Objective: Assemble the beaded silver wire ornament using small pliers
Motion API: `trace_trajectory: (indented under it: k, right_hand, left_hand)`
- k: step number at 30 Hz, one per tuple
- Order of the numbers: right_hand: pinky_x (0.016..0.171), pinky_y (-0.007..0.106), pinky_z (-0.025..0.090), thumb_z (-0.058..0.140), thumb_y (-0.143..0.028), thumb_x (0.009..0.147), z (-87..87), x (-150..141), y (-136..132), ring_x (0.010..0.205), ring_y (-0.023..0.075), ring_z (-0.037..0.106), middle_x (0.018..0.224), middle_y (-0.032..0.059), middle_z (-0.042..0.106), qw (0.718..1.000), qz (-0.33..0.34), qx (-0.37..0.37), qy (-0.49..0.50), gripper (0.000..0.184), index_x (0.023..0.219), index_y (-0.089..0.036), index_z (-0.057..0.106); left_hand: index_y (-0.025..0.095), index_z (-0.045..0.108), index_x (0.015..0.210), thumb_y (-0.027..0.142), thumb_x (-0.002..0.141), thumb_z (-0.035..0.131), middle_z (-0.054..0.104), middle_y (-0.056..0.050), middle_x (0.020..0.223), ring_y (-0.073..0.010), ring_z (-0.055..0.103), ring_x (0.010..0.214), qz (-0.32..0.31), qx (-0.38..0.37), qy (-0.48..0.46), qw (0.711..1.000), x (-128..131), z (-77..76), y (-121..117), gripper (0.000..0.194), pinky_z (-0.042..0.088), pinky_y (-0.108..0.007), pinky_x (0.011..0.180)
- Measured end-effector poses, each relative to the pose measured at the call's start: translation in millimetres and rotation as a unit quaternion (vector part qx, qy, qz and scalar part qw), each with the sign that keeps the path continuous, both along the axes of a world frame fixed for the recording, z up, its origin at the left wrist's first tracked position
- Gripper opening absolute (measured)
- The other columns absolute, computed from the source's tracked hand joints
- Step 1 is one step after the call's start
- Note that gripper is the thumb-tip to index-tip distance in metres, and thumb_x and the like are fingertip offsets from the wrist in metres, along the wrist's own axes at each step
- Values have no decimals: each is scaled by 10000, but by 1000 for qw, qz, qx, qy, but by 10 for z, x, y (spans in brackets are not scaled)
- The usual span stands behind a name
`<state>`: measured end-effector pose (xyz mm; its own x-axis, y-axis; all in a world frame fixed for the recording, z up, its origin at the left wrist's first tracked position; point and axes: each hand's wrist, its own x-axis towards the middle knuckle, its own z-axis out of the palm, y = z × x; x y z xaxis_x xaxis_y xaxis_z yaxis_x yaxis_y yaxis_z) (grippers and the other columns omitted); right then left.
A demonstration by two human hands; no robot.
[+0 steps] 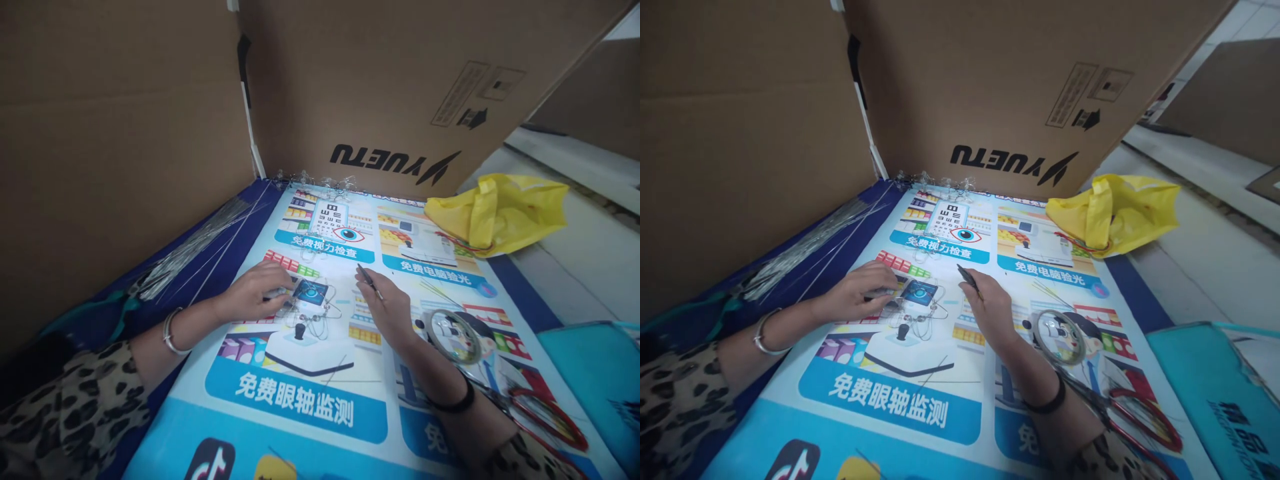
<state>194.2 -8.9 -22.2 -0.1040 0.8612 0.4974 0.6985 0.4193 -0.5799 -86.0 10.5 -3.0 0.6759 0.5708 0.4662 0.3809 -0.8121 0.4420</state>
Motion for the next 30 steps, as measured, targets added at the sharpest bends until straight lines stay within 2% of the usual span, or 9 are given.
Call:
trace_trajectory:
  k: [9, 13, 18, 21, 26, 30]
  right_hand:
    - [797, 300, 505, 449, -350, 866, 29, -21, 4, 899, 169, 627, 965, 29, 672, 998, 31, -42, 42, 261, 1056, -228, 580]
    - [768, 324, 501, 487, -350, 843, 4, -29, 50, 863, 180, 617, 922, 40, 658, 997, 73, -34, -2, 215, 976, -234, 610]
    - [773, 321, 481, 540, -297, 824, -21, -38, 83, 873, 165, 578, 893, 39, 645, 988, 146, -16, -52, 171, 966, -229, 605]
    - [782, 321, 469, 554, -268, 818, -6, -42, 79, 869, 161, 566, 887, 35, 643, 985, 160, -18, -61, 146, 948, -226, 605]
    - [763, 321, 468, 544, -283, 824, 3, -46, 76, 855, 164, 568, 877, 40, 645, 985, 166, -18, -53, 142, 935, -227, 612]
    - [775, 314, 465, 555, -300, 815, 8, -50, 70, 861, 160, 570, 882, 40, 645, 989, 142, -23, -37, 162, 944, -222, 613]
  left_hand:
    - [180, 583, 1032, 232, 816, 520, 612, -79, 996, -201, 538, 957, -9, -26, 86, 996, 27, -11, 3, 231, 416, -371, 865]
    - [191, 587, 1039, 245, 821, 514, 618, -78, 1013, -203, 546, 966, -10, -25, 84, 996, 28, -16, 4, 237, 419, -375, 873]
    - [193, 580, 1064, 288, 832, 521, 619, -81, 1048, -209, 547, 997, -6, -24, 84, 996, 28, -27, 10, 258, 421, -383, 882]
    - [190, 558, 1113, 314, 832, 533, 597, -92, 1121, -221, 526, 1061, 6, -15, 92, 996, 21, -26, 9, 307, 404, -398, 918]
    - [201, 533, 1165, 333, 835, 524, 529, -106, 1246, -248, 474, 1152, 16, -1, 141, 990, 53, 121, -76, 355, 371, -429, 967]
    - [248, 460, 1261, 380, 837, 521, 429, -85, 1360, -266, 396, 1238, -29, 12, 191, 981, 178, 291, -194, 448, 327, -450, 1012]
